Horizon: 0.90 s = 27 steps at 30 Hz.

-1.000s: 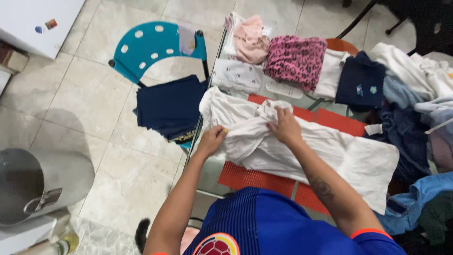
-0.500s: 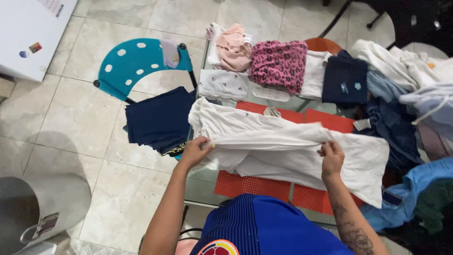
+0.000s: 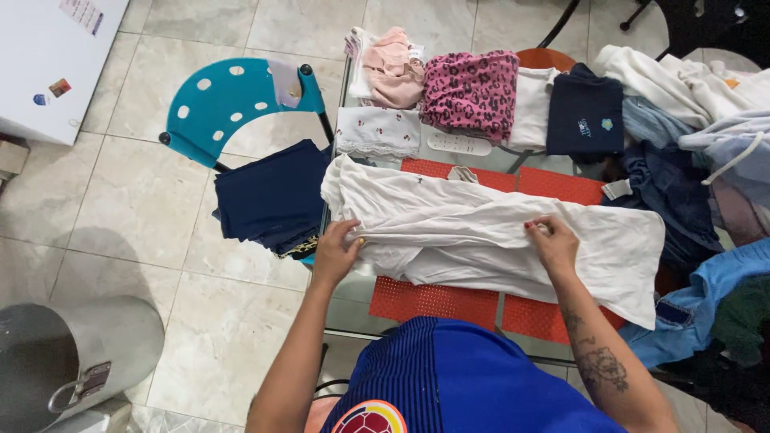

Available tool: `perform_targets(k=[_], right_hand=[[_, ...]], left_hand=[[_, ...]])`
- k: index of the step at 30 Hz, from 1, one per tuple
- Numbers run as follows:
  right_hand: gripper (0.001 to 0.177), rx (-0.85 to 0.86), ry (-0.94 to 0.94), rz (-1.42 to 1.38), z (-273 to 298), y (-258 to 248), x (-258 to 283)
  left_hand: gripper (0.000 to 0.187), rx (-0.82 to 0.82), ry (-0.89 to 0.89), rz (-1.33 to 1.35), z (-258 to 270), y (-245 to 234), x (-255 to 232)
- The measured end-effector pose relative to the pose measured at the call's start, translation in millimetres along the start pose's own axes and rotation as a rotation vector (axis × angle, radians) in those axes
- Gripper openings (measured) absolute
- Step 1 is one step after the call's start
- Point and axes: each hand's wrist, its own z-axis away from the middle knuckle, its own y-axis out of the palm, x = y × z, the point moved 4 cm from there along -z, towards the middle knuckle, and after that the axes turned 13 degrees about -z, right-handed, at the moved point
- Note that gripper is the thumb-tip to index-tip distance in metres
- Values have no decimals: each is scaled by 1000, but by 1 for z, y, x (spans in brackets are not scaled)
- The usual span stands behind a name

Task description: The person folds various items of laundry, including a t-shirt, socks, and underwear, on a glass table.

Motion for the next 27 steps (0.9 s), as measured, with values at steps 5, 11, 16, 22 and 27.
perform_targets(k=[5, 11, 16, 22, 27], right_hand=[[49, -159, -74, 33, 4, -19, 6], [37, -86, 134, -63, 23, -30, 35], [29, -110, -120, -216, 13, -39, 14], [22, -10, -283, -625, 8, -62, 16], [24, -8, -191, -715, 15, -75, 52]], left_hand=[[27, -102, -66, -4, 9, 5, 2], [16, -128, -55, -73, 4, 4, 2], [12, -123, -48, 71, -5, 6, 8], [5, -1, -241, 464, -18, 10, 18], [7, 100, -305, 677, -28, 34, 33]])
